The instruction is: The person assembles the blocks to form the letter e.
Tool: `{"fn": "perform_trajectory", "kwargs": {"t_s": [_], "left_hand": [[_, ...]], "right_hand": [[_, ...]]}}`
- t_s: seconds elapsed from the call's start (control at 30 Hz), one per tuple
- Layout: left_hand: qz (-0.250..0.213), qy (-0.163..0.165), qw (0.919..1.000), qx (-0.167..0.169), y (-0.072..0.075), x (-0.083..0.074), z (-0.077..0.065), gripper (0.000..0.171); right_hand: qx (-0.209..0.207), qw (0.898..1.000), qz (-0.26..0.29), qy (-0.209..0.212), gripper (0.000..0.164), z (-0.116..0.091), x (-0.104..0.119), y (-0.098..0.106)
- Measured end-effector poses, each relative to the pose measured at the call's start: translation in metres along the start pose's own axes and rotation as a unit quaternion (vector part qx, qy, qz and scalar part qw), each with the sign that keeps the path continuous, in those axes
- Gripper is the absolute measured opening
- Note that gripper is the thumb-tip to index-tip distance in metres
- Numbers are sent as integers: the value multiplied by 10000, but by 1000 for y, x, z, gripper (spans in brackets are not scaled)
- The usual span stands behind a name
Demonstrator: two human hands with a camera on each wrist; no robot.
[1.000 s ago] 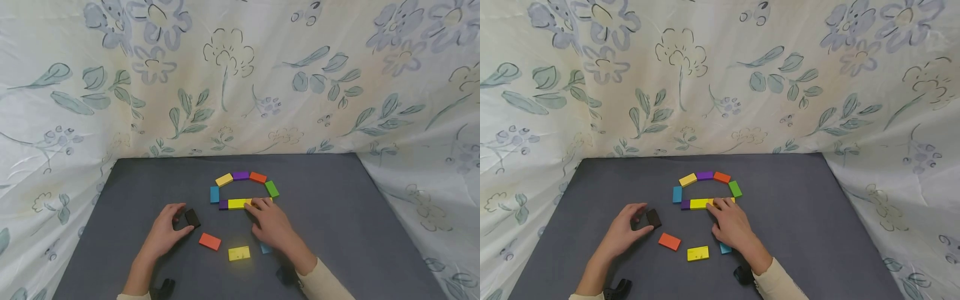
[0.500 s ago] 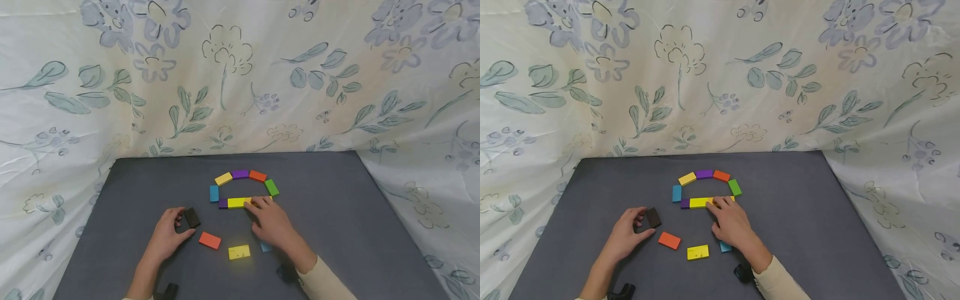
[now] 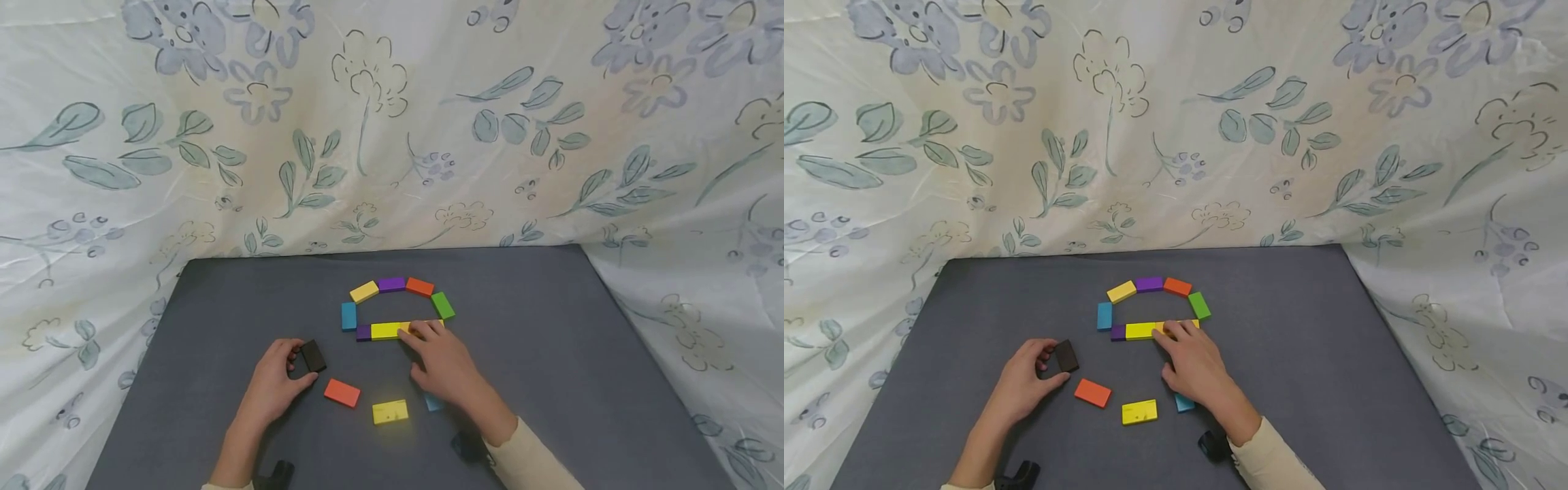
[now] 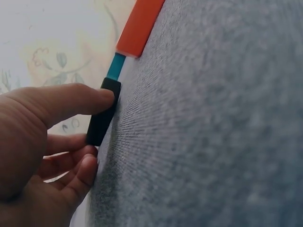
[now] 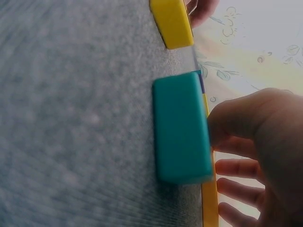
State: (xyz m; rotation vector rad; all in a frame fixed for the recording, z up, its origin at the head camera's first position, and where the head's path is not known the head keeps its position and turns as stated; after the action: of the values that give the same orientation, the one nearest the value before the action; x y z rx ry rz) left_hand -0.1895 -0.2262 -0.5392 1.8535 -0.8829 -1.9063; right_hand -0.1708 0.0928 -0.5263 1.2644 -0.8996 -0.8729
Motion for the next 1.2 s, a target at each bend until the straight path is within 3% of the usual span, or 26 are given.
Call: {"fn": "perform_trajectory", "kwargs": {"t_s": [0.7,1.0,1.2], "left_hand": [[-7,-398,9990,220,4,-11,13,61],[75,-623,9973,390,-2,-20,20,63],[75,-557,9975,419,-7,-21,23,63]], "right_hand": [[64,10000,48,-52,62,-1,0,1],[-60,10000,22,-13,62,-2,-1,0],[-91,10000,8,18,62,-3,-1,0]]}}
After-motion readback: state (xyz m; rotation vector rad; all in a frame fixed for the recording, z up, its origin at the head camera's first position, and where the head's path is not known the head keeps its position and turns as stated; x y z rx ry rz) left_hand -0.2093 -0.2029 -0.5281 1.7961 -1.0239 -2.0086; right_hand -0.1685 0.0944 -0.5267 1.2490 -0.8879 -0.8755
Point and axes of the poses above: each hand's wrist, its own z-axis towards the middle knuckle, its own y-axis out of the back of the hand, x = y × z, the point moved 5 cm from there along z, towards the middle knuckle, and after that the axes turned 9 degrees about -z, right-handed, at the moved point
